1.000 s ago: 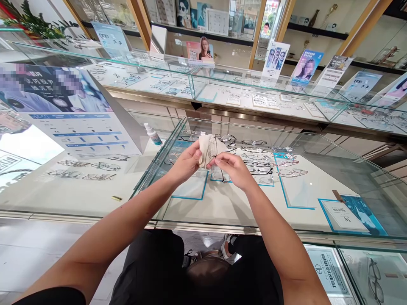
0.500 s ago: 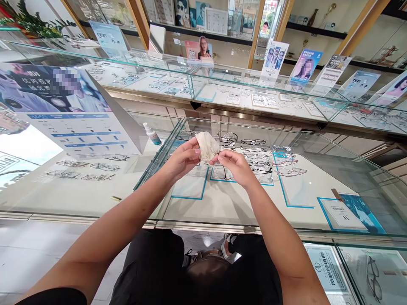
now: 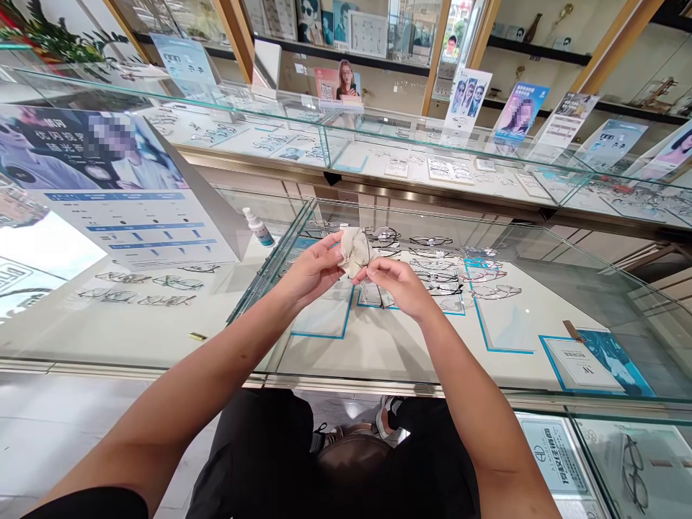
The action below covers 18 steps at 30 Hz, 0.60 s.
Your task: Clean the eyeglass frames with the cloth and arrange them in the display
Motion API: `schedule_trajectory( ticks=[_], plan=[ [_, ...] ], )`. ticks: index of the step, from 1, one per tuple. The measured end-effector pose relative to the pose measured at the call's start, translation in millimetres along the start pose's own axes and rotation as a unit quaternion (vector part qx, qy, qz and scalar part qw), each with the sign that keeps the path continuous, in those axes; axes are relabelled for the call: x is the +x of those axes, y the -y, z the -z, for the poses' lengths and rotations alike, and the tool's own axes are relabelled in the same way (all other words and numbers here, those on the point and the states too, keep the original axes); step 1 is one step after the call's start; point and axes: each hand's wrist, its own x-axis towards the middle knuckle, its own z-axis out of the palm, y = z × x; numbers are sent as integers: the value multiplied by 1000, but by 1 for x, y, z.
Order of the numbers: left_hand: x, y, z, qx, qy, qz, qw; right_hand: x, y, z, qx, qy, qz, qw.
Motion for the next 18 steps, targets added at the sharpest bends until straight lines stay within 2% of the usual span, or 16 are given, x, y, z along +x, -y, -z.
schedule_trajectory(
  ticks=[7, 12, 18],
  plan=[
    [2, 6, 3, 21, 0, 1, 1000, -2, -1, -6, 2, 30, -11, 999],
    [-1, 5, -2, 80, -9, -28, 996, -2, 0, -5, -7, 45, -2, 999],
    [-7, 5, -9, 127, 34, -24, 991, -3, -1, -5, -2, 59, -5, 998]
  ],
)
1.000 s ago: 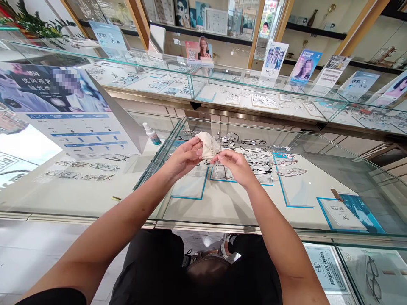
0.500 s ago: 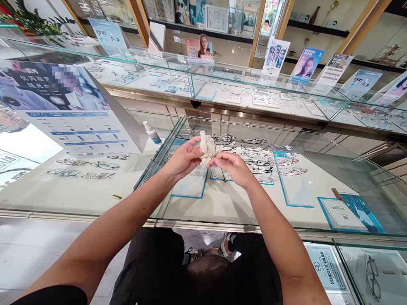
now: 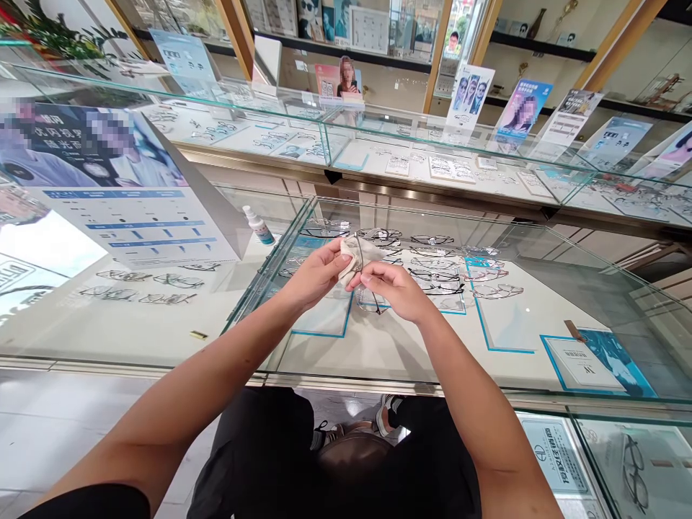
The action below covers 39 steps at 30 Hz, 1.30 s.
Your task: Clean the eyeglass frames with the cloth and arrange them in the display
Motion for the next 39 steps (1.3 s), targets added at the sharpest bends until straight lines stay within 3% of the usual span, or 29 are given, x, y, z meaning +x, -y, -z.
schedule_trajectory(
  ticks=[6, 11, 14, 19, 25, 34, 39],
  plan=[
    [-1, -4, -2, -33, 28, 10, 999, 2, -3, -2, -1, -2, 1, 1000],
    [3, -10, 11, 8, -35, -10, 999, -1, 1, -1, -17, -19, 7, 1000],
    [3, -12, 13, 16, -42, -18, 999, -3, 4, -2, -21, -16, 18, 1000],
    [-3, -12, -1, -43, 22, 14, 999, -3, 4, -8, -30, -1, 12, 999],
    [-7, -12, -14, -55, 85, 0, 995, -1, 0, -12, 6, -3, 22, 1000],
    [-9, -7, -21, -54, -24, -22, 998, 3, -6, -23, -7, -32, 13, 999],
    [-5, -8, -18, -48, -9, -32, 998, 5, -8, -19, -3, -59, 17, 998]
  ],
)
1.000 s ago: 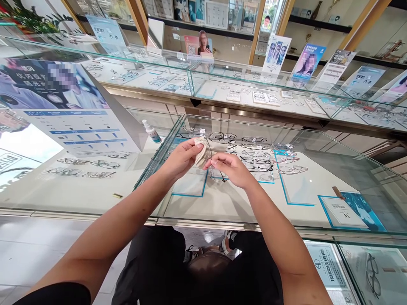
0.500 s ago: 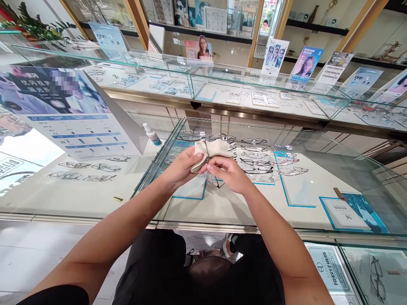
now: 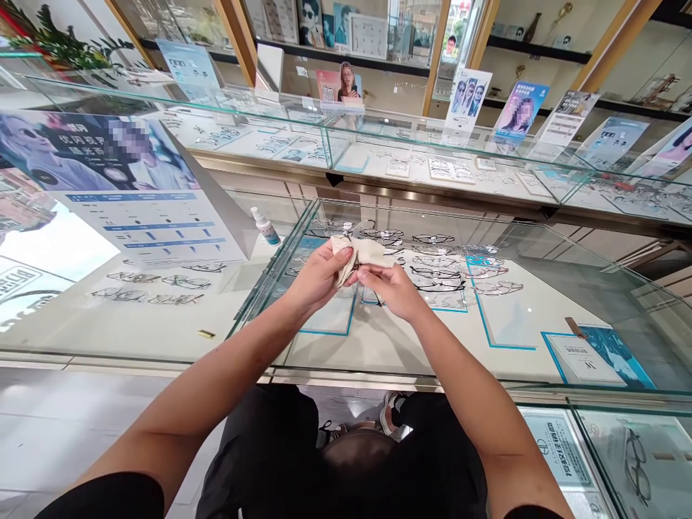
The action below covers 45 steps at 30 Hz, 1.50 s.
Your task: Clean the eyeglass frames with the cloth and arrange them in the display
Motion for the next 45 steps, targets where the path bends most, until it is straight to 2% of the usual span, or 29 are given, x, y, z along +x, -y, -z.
schedule_trajectory(
  ticks=[4, 8, 12, 19, 24, 28, 33, 39, 43, 45],
  plan=[
    [3, -14, 8, 45, -6, 17, 999, -1, 0, 9, 11, -10, 10, 1000],
    [2, -37, 5, 127, -18, 5, 992, -1, 18, 9, 19, 2, 17, 1000],
    [4, -63, -14, 146, -23, -39, 988, 0, 52, 8, 7, 0, 51, 999],
    [25, -107, -53, 81, 76, -93, 989, 10, 120, 21, -57, -9, 89, 994],
    [32, -123, -73, 58, 92, -131, 985, 19, 149, 30, -83, -22, 115, 990],
    [29, -125, -77, 49, 95, -142, 984, 23, 153, 33, -74, -40, 136, 987],
    [30, -119, -63, 70, 105, -139, 982, 24, 152, 34, -85, -25, 115, 989],
    [35, -113, -53, 59, 76, -136, 986, 27, 147, 34, -98, -23, 106, 989],
    [36, -112, -56, 38, 78, -138, 987, 32, 139, 31, -81, -18, 94, 992],
    [35, -109, -60, 32, 45, -159, 986, 34, 137, 26, -63, -2, 93, 994]
  ],
)
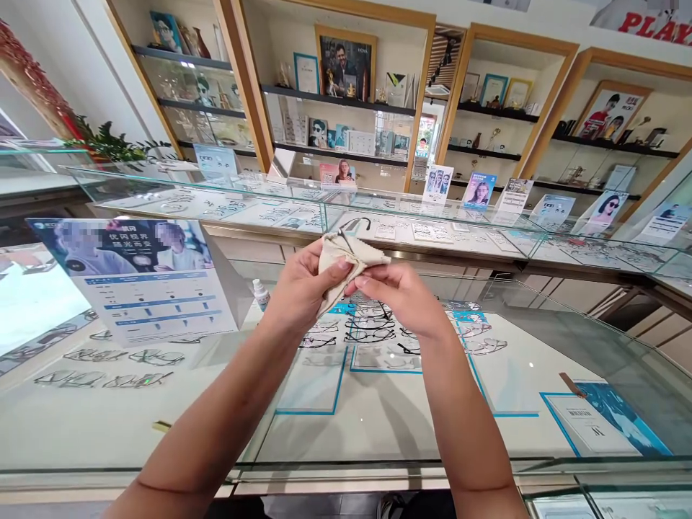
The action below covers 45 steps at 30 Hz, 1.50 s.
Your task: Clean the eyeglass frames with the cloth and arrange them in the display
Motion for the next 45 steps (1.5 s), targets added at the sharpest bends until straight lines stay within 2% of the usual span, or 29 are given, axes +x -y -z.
schedule_trajectory(
  ticks=[4, 6, 10, 12, 14, 18, 21, 23, 26, 29, 31, 33, 36, 38, 42, 43, 45],
  plan=[
    [-3, 4, -2, 23, -91, -30, 995, -1, 1, -9, 18, 31, -12, 999],
    [-2, 1, 4, 36, -68, -21, 997, -2, 2, -8, 13, 25, -14, 1000],
    [6, -11, 24, 40, 68, 25, 997, -1, -2, 1, 16, -5, -14, 1000],
    [10, -13, 27, 30, 102, 34, 994, 1, -5, 4, 30, -22, -21, 999],
    [11, -9, 24, 23, 91, 19, 995, 4, -9, 2, 47, -29, -30, 998],
    [7, 6, 11, 34, 12, -43, 998, 6, -12, -5, 58, -2, -28, 998],
    [6, 8, 14, 56, -10, -46, 997, 5, -10, -7, 49, 9, -25, 998],
    [8, 2, 22, 64, 6, -19, 998, 4, -8, -4, 47, -3, -29, 998],
    [13, -8, 33, 51, 63, 31, 996, 5, -5, 4, 55, -22, -45, 997],
    [15, -8, 31, 31, 87, 45, 995, 6, -6, 5, 67, -25, -53, 996],
    [13, -2, 23, 22, 59, 29, 998, 7, -8, 1, 69, -26, -45, 996],
    [11, 7, 16, 28, 6, 2, 1000, 8, -11, -4, 60, -18, -39, 997],
    [10, 12, 17, 49, -55, -22, 997, 8, -13, -8, 35, 1, -40, 999],
    [13, 8, 25, 49, -33, 1, 998, 8, -12, -6, 28, -5, -41, 999],
    [18, -3, 38, 28, 73, 67, 995, 9, -11, 3, 57, -29, -53, 997],
    [18, -2, 37, 25, 80, 67, 994, 9, -12, 5, 65, -30, -57, 996],
    [18, 4, 31, 20, 56, 42, 997, 11, -15, 4, 68, -28, -57, 996]
  ],
)
